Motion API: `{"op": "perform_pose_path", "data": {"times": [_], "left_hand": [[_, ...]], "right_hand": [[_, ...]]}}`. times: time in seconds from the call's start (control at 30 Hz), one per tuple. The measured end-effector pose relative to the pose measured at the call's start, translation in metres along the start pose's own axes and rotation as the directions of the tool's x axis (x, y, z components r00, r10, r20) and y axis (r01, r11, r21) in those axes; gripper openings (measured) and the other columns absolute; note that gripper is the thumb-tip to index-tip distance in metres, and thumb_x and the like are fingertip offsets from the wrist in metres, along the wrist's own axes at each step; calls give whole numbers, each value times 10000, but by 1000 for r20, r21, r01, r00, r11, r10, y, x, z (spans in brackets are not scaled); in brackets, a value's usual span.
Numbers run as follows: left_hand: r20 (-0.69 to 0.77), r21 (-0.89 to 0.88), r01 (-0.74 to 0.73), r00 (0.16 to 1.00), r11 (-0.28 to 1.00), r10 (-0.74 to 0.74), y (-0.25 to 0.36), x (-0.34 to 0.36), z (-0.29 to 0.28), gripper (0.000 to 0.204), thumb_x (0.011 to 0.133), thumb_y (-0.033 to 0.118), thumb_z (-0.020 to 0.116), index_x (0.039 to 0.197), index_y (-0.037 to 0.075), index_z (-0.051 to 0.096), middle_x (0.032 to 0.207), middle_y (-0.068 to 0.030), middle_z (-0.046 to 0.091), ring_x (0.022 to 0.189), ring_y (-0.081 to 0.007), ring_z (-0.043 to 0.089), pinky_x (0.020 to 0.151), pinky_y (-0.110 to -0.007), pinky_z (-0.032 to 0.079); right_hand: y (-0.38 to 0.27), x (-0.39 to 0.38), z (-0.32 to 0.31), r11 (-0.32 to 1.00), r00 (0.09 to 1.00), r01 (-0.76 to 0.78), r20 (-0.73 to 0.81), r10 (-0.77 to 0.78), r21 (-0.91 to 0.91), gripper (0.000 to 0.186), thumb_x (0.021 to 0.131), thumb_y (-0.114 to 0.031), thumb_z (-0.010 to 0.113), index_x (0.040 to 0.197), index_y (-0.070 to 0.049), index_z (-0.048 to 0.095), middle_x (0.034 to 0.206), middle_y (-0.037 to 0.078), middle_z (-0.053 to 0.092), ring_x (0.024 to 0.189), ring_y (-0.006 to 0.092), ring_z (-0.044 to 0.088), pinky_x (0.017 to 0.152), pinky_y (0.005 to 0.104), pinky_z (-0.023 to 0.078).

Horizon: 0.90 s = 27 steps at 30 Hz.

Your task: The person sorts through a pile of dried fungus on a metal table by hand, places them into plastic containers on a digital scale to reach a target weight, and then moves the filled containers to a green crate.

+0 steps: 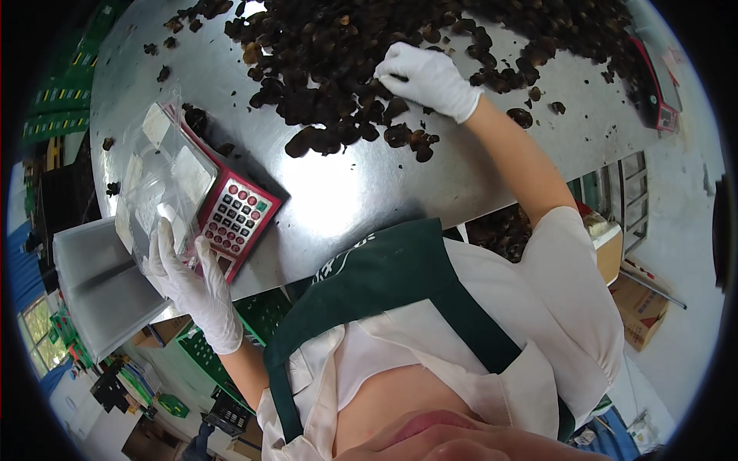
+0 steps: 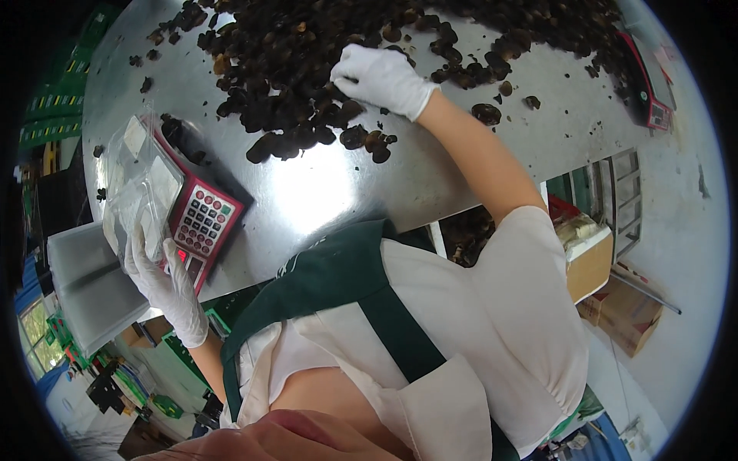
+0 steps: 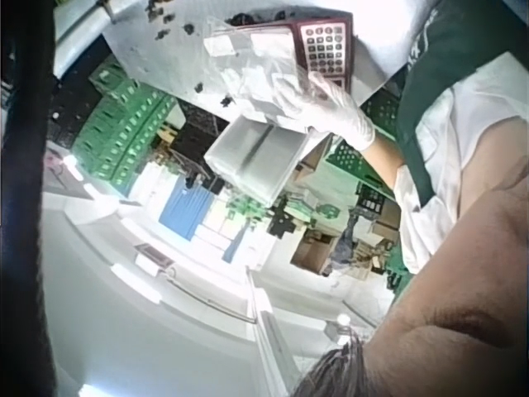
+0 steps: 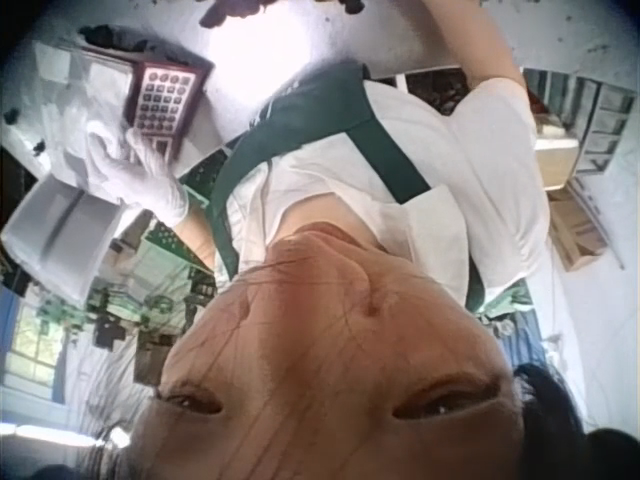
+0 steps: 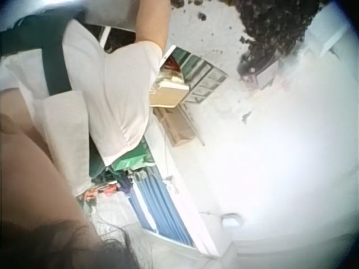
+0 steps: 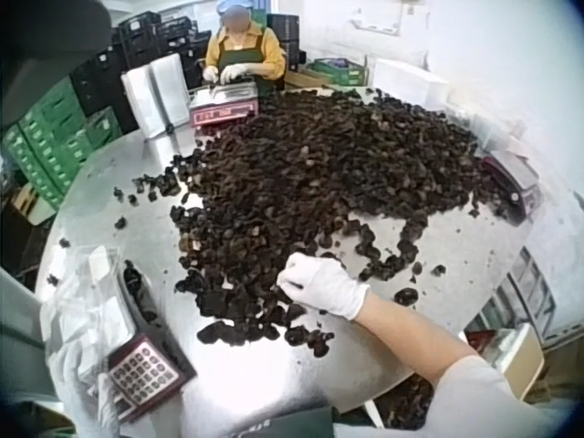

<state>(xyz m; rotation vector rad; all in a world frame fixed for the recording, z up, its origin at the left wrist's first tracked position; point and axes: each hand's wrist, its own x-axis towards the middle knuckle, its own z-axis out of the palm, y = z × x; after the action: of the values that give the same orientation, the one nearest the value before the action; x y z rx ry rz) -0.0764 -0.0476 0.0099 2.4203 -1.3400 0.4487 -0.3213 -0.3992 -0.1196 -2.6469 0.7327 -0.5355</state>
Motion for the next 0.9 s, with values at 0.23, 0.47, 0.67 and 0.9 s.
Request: {"op": "perform_pose_path", "data": {"times": [0.23,0.47,0.67,0.9], "left_hand": [[-167,-182,77,980,980,-108,-52,1,-15,556,854,-151,524,1363,47,626,1349,-150,630,1289,-284,579,1103,-441,453],[-64,23,-141,988,990,142,-97,-12,10,387,844,-61,634,1186,106,708,1084,-105,713,1050,-294,673,1137,-551,391],[-95,-118,30,995,993,-41,-60,-21,7,477,855,-52,637,1309,93,666,1190,-120,682,1094,-292,637,1171,-518,353],[-388,-94,-220,906,971,168,-39,26,-12,500,784,79,787,1270,154,698,1074,-36,697,960,-208,662,941,-399,474]], "right_hand": [[-30,50,-57,544,876,-434,194,442,718,206,866,-297,752,953,-119,810,921,-23,731,797,55,608,707,233,461],[-50,83,-13,-589,855,-456,512,-83,667,323,1020,-228,609,1248,-9,672,1153,141,716,700,83,683,369,155,384],[-149,127,1,-442,865,-500,456,-210,745,332,991,-271,659,1195,-14,712,1073,124,751,684,100,674,386,190,406],[-265,158,-7,9,845,-497,487,-222,867,251,964,-289,713,1079,-70,754,898,42,743,733,90,707,526,203,548]]}}
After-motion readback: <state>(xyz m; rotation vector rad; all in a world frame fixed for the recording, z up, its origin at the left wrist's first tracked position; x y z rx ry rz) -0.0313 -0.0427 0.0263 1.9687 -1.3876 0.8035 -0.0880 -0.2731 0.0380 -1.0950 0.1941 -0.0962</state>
